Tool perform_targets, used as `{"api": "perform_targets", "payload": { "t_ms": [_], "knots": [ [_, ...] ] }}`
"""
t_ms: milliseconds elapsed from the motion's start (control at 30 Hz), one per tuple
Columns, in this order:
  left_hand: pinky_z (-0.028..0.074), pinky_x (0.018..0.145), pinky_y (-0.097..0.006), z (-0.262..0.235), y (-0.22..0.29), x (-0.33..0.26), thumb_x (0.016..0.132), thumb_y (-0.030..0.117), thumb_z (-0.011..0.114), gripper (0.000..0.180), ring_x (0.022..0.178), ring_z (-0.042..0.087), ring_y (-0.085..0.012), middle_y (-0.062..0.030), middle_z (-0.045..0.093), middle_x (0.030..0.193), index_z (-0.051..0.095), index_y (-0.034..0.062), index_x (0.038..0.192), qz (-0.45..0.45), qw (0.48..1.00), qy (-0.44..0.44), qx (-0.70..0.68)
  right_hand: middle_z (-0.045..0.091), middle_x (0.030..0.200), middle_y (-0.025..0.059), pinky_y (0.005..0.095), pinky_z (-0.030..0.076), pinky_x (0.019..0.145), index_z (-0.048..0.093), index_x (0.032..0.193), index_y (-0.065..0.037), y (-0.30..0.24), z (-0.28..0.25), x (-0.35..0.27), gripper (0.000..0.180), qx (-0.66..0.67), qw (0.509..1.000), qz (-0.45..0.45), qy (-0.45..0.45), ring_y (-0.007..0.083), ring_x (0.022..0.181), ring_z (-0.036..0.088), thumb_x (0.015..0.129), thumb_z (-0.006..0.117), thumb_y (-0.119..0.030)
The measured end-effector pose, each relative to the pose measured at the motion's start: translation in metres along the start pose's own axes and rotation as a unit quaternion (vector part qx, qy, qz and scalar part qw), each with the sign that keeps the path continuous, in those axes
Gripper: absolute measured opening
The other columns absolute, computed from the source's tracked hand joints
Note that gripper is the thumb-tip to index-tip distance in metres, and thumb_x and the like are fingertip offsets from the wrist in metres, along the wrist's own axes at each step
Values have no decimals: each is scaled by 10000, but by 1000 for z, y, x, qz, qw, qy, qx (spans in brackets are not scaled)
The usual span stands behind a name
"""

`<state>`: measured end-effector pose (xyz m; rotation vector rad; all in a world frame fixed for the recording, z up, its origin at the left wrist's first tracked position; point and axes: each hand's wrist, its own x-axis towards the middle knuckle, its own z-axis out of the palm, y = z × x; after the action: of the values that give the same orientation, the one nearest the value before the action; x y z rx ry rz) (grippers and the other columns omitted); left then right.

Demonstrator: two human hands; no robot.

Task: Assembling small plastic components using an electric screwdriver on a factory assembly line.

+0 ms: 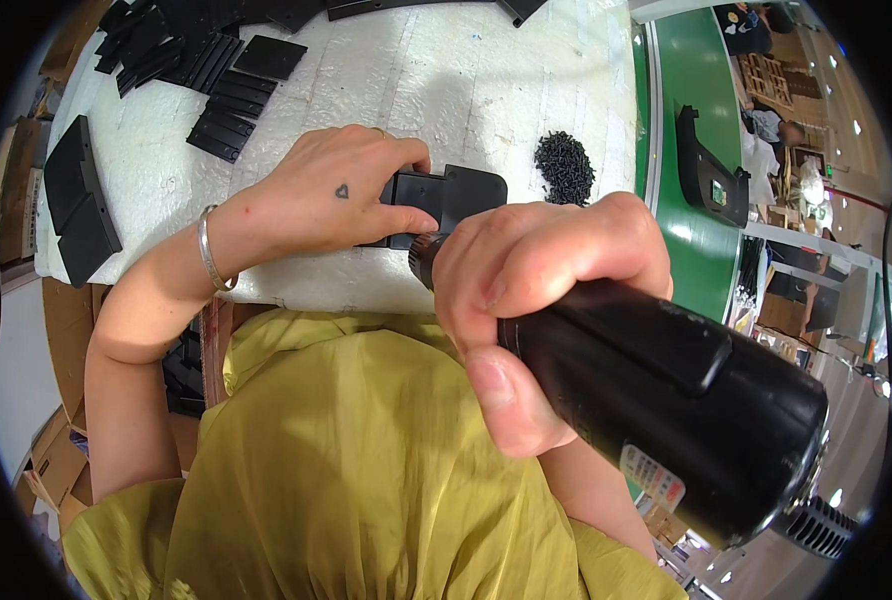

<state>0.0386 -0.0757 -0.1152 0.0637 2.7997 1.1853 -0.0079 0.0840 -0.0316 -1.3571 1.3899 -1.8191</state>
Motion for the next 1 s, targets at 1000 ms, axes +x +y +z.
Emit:
{"api": "perform_targets", "payload": {
  "t_ms": [1000],
  "knots": [
    [486, 772, -360, -63, -40, -64, 893, 301, 493, 284, 879, 597, -261, -137, 617, 1051, 645, 106, 1033, 52, 736, 2, -675, 536, 730, -10, 262, 410, 608, 567, 855, 10, -13, -24, -35, 291, 38, 981, 147, 119, 74, 704, 471, 713, 749, -168]
  ]
}}
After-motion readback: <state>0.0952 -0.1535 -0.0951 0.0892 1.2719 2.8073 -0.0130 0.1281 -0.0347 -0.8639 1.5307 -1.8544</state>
